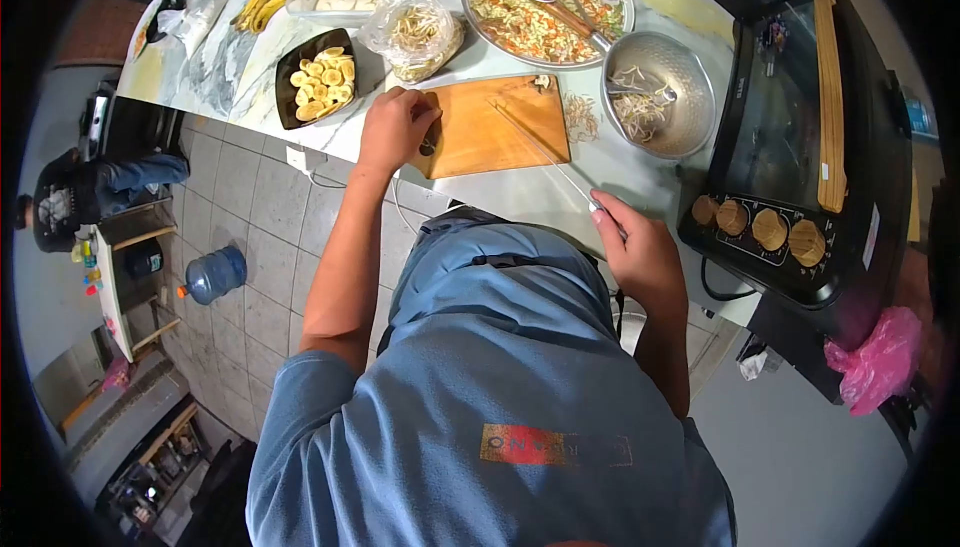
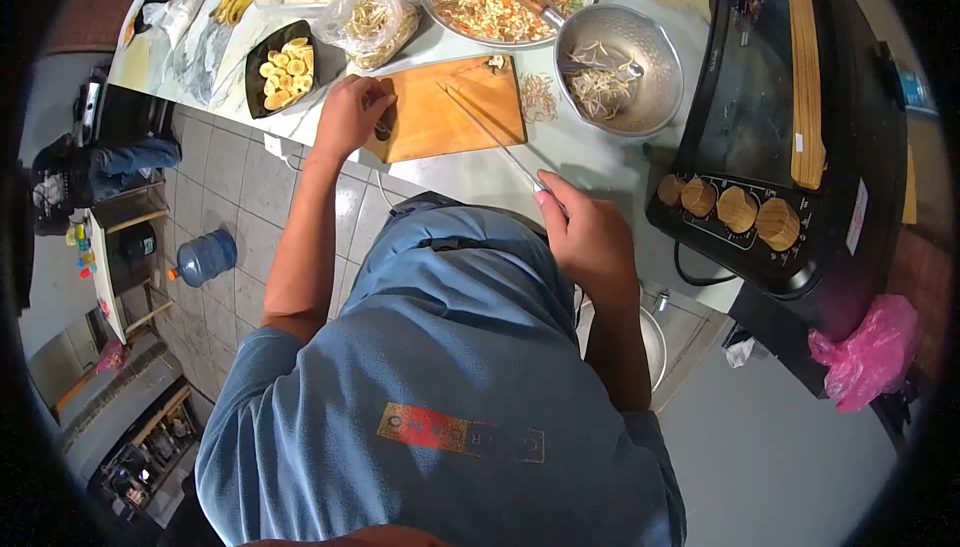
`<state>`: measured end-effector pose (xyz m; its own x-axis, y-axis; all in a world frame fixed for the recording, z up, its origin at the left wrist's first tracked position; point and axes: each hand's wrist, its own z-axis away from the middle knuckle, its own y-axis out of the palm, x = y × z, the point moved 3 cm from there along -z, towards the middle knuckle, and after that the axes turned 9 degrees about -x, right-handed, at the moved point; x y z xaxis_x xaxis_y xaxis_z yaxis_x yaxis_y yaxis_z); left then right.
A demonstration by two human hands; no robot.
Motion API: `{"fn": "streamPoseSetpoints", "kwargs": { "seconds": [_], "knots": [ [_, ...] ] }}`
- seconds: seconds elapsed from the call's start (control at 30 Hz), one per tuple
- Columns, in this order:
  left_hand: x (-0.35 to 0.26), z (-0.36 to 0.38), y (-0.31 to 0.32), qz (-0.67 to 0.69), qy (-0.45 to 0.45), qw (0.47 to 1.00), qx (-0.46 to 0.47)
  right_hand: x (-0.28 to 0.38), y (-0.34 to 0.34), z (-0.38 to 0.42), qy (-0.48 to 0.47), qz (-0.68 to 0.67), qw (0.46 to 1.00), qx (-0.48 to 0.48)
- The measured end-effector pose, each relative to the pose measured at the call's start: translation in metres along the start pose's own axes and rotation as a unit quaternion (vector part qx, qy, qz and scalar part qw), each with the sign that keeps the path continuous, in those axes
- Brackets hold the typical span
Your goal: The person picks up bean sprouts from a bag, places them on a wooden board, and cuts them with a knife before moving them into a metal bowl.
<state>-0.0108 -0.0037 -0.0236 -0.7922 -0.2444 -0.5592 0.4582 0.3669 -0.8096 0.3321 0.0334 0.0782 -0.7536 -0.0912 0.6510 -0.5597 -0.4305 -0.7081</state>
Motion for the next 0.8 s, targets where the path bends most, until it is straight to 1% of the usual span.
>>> {"fn": "streamPoseSetpoints", "kwargs": {
  "seconds": [0.07, 0.13, 0.17, 0.2, 0.23, 0.27, 0.33, 0.37, 0.43, 0.47, 0.53, 0.57, 0.6, 0.67, 0.7, 0.77, 0.8],
  "knots": [
    [0.002, 0.001, 0.002, 0.007, -0.004, 1.000, -0.009, -0.002, 0.001, 0.000, -0.022, -0.021, 0.999, -0.010],
    [-0.003, 0.000, -0.003, 0.003, 0.047, 0.998, -0.030, -0.004, -0.001, 0.000, -0.014, -0.025, 1.000, -0.010],
    [-0.004, 0.000, -0.005, 0.003, 0.048, 0.998, -0.028, -0.005, -0.002, 0.001, -0.006, -0.029, 1.000, -0.010],
    [-0.011, -0.002, -0.016, 0.066, -0.044, 0.997, -0.001, -0.005, -0.002, 0.002, -0.003, -0.031, 0.999, -0.011],
    [-0.015, -0.004, -0.017, 0.127, -0.133, 0.982, 0.031, -0.008, -0.004, 0.004, 0.010, -0.026, 0.999, -0.016],
    [-0.009, -0.006, -0.013, 0.191, -0.127, 0.973, 0.037, -0.010, -0.005, 0.005, 0.019, -0.019, 0.999, -0.018],
    [-0.011, -0.009, -0.007, 0.290, -0.146, 0.944, 0.055, -0.012, -0.007, 0.007, 0.030, -0.016, 0.999, -0.019],
    [-0.014, -0.009, -0.003, 0.289, -0.143, 0.945, 0.058, -0.014, -0.007, 0.009, 0.036, -0.012, 0.999, -0.017],
    [-0.024, -0.011, 0.005, 0.331, -0.167, 0.927, 0.051, -0.018, -0.007, 0.011, 0.033, -0.017, 0.999, -0.036],
    [-0.028, -0.013, 0.010, 0.331, -0.164, 0.928, 0.056, -0.020, -0.007, 0.013, 0.027, -0.020, 0.998, -0.053],
    [-0.037, -0.014, 0.020, 0.302, -0.143, 0.936, 0.110, -0.024, -0.007, 0.016, 0.031, -0.019, 0.998, -0.060],
    [-0.045, -0.013, 0.027, 0.322, -0.125, 0.934, 0.095, -0.025, -0.008, 0.017, 0.029, -0.017, 0.997, -0.064],
    [-0.049, -0.013, 0.032, 0.322, -0.123, 0.933, 0.099, -0.027, -0.008, 0.019, 0.033, -0.018, 0.997, -0.067],
    [-0.052, -0.012, 0.046, 0.324, -0.115, 0.929, 0.141, -0.032, -0.008, 0.021, 0.038, -0.010, 0.997, -0.065],
    [-0.050, -0.011, 0.054, 0.326, -0.129, 0.925, 0.148, -0.031, -0.009, 0.021, 0.041, -0.011, 0.997, -0.067],
    [-0.042, -0.009, 0.068, 0.325, -0.127, 0.924, 0.155, -0.032, -0.010, 0.024, 0.083, -0.006, 0.995, -0.049],
    [-0.044, -0.010, 0.069, 0.324, -0.128, 0.924, 0.159, -0.034, -0.009, 0.024, 0.085, -0.007, 0.995, -0.052]
  ]
}}
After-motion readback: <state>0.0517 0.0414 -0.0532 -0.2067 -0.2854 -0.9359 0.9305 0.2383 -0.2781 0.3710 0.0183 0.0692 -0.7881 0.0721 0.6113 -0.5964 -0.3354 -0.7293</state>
